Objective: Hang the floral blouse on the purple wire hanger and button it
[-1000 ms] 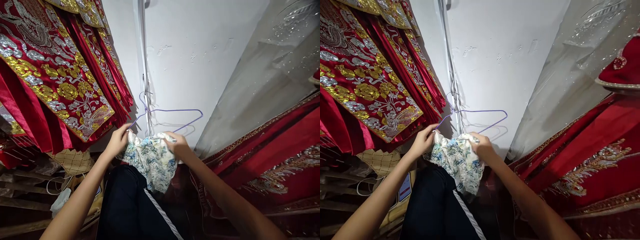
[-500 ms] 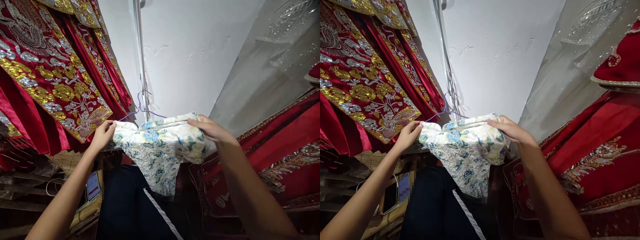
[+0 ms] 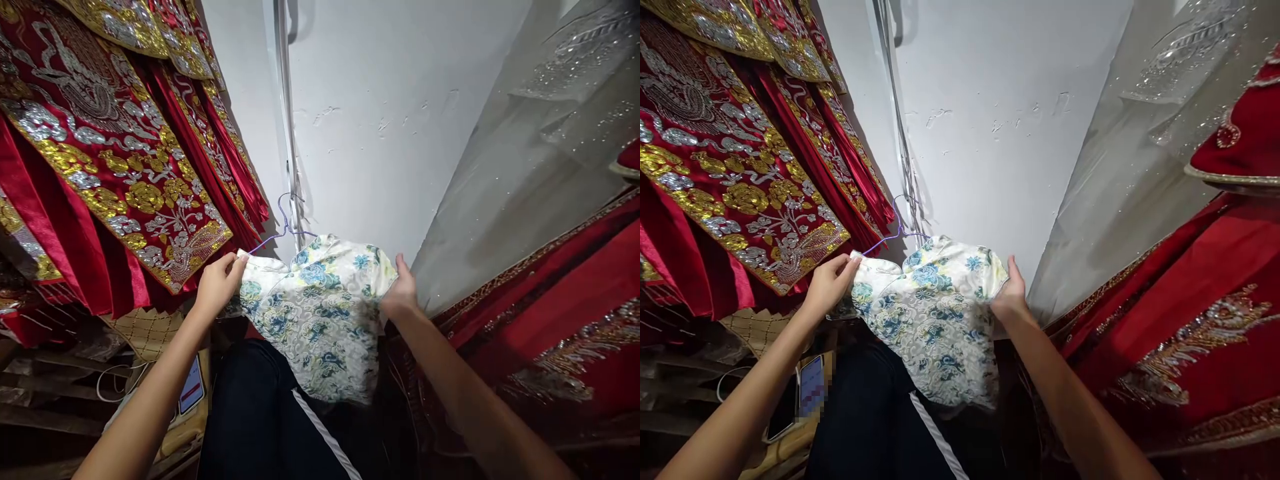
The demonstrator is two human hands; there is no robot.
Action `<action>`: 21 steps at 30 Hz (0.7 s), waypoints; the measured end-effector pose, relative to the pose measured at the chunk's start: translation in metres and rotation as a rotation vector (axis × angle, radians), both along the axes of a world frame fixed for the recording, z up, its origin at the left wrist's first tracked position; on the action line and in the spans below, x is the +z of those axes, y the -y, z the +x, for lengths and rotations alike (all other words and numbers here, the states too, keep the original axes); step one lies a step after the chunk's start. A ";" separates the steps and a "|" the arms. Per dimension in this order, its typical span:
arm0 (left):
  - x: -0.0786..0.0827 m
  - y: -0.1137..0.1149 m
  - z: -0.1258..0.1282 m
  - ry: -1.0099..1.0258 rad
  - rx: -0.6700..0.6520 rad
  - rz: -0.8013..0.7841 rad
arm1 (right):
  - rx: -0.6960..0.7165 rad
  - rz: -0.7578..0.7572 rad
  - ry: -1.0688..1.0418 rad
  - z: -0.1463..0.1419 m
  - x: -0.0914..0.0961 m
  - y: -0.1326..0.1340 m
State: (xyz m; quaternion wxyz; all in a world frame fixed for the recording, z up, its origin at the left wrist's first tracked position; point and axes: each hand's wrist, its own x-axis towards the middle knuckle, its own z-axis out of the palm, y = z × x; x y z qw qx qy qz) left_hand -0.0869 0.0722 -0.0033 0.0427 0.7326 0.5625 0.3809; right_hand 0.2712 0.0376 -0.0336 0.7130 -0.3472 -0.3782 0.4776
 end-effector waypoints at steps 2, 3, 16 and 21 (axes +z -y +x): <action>0.004 -0.003 0.006 -0.004 0.026 0.008 | 0.054 -0.001 -0.016 0.006 0.010 -0.004; 0.007 -0.005 0.009 -0.002 0.049 0.022 | 0.093 0.014 0.002 0.007 0.019 -0.003; 0.018 0.038 0.056 0.603 -0.424 0.023 | 0.101 0.434 1.330 -0.067 -0.005 0.038; 0.030 0.065 0.093 1.021 -0.740 -0.309 | -0.109 0.595 1.485 -0.093 -0.030 0.020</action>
